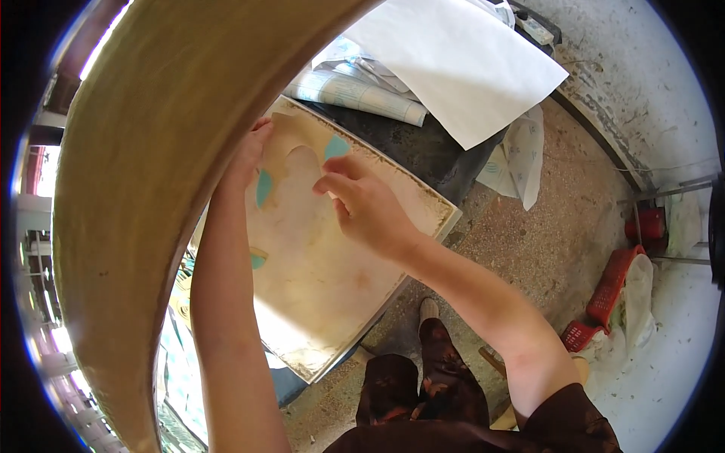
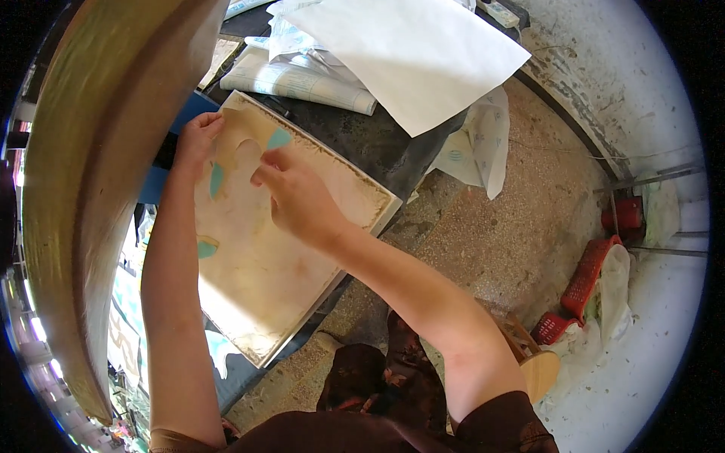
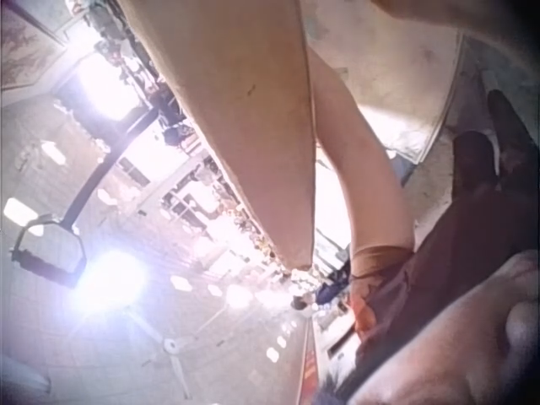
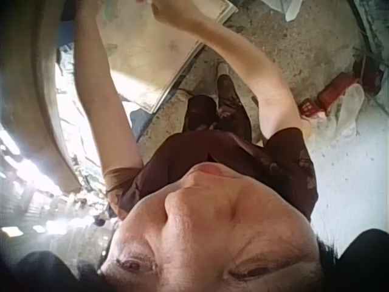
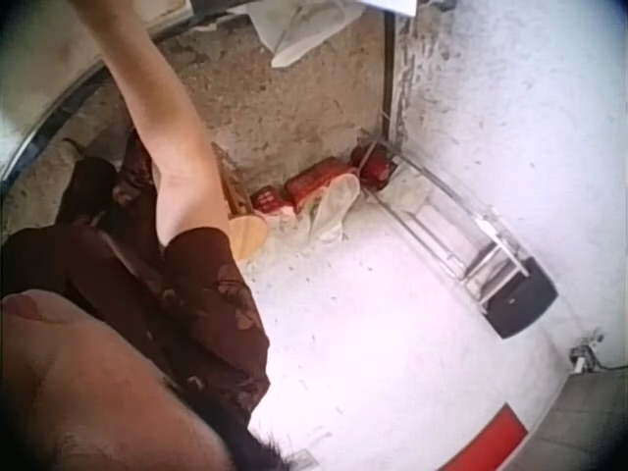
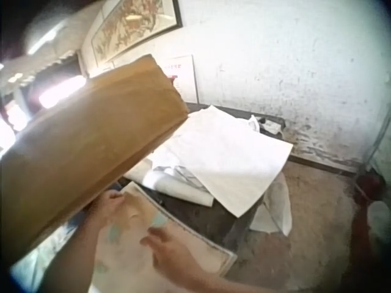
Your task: Peeling material layers and applying them to shoe components followed by heat pressing.
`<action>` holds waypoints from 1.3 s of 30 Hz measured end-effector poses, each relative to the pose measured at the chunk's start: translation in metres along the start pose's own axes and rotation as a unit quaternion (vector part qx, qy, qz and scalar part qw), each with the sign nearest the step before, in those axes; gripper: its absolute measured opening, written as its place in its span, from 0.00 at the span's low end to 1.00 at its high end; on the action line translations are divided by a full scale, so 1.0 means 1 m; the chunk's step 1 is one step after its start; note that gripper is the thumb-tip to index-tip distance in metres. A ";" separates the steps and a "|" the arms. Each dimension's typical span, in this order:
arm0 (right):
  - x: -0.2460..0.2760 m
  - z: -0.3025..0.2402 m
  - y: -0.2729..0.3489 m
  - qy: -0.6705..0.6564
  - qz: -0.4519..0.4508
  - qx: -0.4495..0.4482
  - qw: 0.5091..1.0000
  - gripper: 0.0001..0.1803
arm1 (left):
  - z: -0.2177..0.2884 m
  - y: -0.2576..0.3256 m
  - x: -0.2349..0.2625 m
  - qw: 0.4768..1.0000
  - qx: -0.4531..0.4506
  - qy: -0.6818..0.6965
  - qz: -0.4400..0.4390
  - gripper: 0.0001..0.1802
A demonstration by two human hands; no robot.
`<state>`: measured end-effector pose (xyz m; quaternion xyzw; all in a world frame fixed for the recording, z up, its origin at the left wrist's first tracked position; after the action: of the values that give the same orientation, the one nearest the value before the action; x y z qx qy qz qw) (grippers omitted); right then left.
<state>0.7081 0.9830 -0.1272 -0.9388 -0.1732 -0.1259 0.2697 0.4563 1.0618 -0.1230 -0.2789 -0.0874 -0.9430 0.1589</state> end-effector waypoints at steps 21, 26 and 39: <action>-0.007 0.001 0.007 0.096 -0.059 0.002 0.994 0.12 | 0.000 -0.004 -0.014 0.954 -0.050 -0.257 0.146 0.15; 0.005 -0.004 0.004 0.115 -0.040 0.023 0.992 0.11 | -0.025 -0.014 0.021 0.912 -0.174 -0.313 0.199 0.13; 0.019 -0.014 0.003 0.081 0.004 0.010 0.997 0.07 | -0.019 0.143 0.013 0.893 -0.109 -0.420 0.116 0.17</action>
<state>0.7244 0.9779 -0.1106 -0.9237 -0.1481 -0.1983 0.2925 0.4866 0.9204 -0.1206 -0.6731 -0.0097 -0.7162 0.1840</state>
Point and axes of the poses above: each hand's wrist, its own y-axis away from the middle knuckle, its own x-axis out of the back of the hand, z = x × y, the point moved 1 cm from there along -y, towards the middle knuckle
